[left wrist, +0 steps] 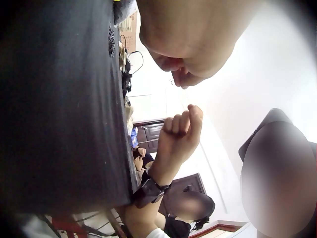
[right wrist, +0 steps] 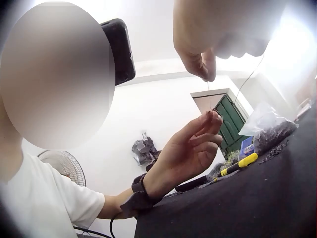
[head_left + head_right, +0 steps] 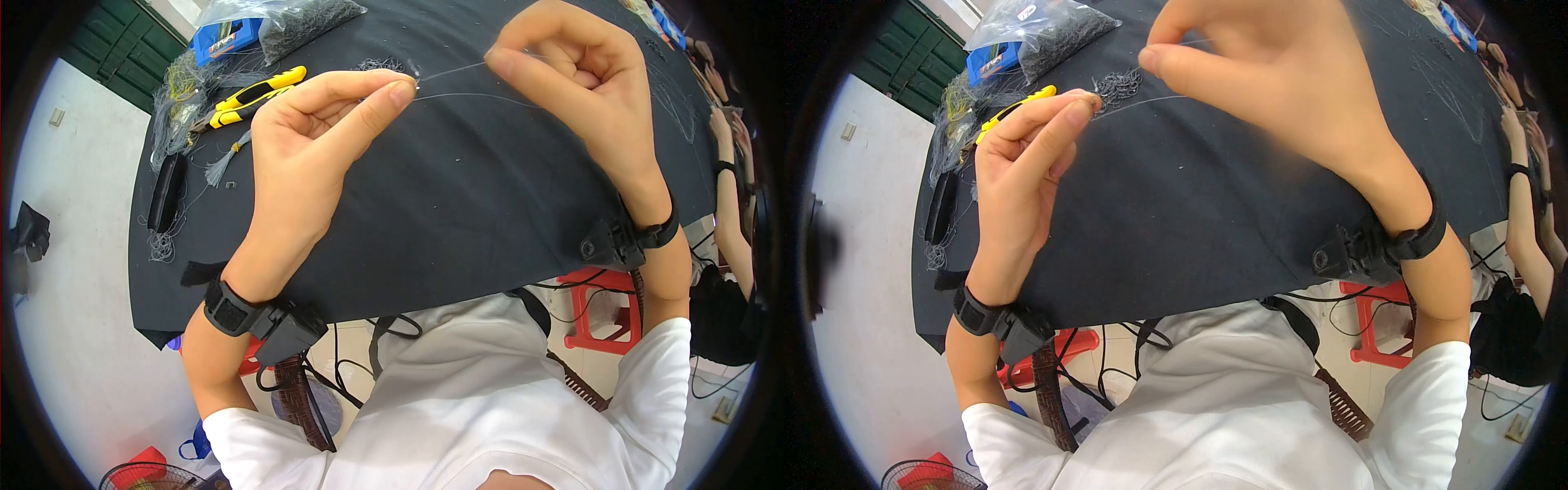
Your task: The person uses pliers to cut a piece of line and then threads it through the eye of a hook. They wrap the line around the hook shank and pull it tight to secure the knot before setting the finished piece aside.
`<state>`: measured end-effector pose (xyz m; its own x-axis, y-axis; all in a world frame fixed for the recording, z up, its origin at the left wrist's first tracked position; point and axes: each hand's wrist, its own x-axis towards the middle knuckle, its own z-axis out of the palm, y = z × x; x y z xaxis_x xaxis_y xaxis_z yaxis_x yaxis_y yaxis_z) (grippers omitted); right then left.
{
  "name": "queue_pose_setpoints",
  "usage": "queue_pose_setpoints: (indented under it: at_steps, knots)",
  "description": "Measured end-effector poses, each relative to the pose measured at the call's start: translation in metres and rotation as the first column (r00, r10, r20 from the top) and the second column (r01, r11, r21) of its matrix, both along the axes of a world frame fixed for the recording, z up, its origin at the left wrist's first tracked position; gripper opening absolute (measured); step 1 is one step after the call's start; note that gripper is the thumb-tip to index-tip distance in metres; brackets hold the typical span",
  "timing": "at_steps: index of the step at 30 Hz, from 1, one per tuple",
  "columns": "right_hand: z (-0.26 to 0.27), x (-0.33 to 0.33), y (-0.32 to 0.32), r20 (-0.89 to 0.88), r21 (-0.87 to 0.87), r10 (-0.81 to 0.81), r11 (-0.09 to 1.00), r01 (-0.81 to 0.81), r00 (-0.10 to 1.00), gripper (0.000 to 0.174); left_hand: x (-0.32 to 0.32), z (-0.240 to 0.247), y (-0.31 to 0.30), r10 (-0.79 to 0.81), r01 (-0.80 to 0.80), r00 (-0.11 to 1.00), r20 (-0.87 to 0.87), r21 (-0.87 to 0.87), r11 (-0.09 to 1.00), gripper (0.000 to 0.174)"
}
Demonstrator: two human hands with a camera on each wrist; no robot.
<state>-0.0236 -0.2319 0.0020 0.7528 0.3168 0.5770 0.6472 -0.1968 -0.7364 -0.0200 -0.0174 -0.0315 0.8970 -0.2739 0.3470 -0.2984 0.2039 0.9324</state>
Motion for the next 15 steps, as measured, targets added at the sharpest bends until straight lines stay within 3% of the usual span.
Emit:
queue_pose_setpoints:
  at_steps: [4,9,15]
  knots:
    - [0.000,-0.002,0.002,-0.054,0.010,0.019,1.000,-0.019,0.998,0.006,0.000,-0.002,0.000,0.012,-0.012,1.000,0.029,0.019,1.000,0.015]
    - [-0.001,-0.002,-0.003,0.122,-0.251,-0.002,0.967,0.033,0.992,0.006,0.001,-0.004,-0.001,0.046,-0.050,0.997,0.061,0.061,0.997,0.017]
    - [-0.001,-0.004,0.008,0.212,-0.316,0.100,0.948,-0.029,0.972,0.010,0.001,-0.003,-0.002,0.058,-0.061,0.998,0.037,0.086,0.994,0.017]
